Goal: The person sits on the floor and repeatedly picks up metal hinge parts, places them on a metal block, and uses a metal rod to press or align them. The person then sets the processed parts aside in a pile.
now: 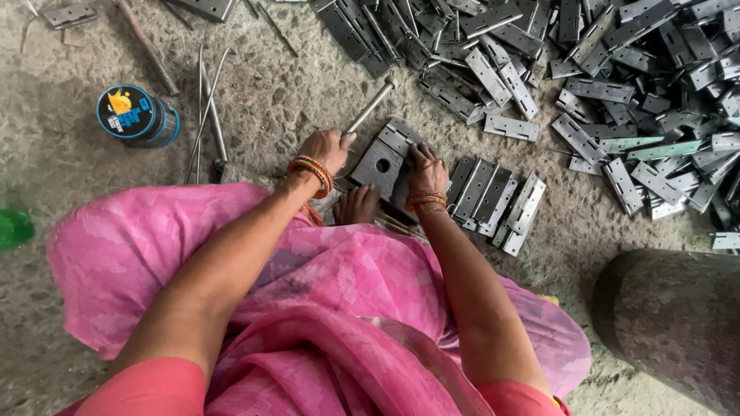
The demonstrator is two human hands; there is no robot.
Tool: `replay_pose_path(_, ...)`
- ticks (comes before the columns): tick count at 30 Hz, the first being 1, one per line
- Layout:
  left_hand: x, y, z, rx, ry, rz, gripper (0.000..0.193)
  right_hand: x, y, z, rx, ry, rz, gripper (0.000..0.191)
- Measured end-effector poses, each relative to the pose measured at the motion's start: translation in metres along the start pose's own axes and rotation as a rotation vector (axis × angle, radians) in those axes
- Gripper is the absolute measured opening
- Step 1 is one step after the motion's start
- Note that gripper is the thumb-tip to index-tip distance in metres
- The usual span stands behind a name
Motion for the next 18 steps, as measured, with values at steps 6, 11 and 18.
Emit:
replay_pose_path(6, 0.066, 0.088, -0.002, -0.494, 0.321, -0.351, 0.027, -0.003, -0.005, -0.005, 0.001, -0.124, -0.096, 0.074)
replay_pose_path(11, 0.055, 0.098, -0.003, -0.608, 0.426, -0.456, 0.027, -0.003, -0.007, -0.003, -0.028, -0.18, -0.125, 0.078)
replay_pose_path(18, -0.034, 0.01, -0.013, 0.077, -0.338, 0.276, 0.037, -0.005, -0.001, 0.005, -0.056, -0.293, -0.148, 0.083)
Point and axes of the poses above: each hand's wrist, its own z-axis towards the middle knuckle, its own x-axis out of the back of the hand, y = z × x, the point moved 2 cm from there along z, towards the middle knuckle, and after that the axes turned 9 degrees about -z, right-handed, at the moved point
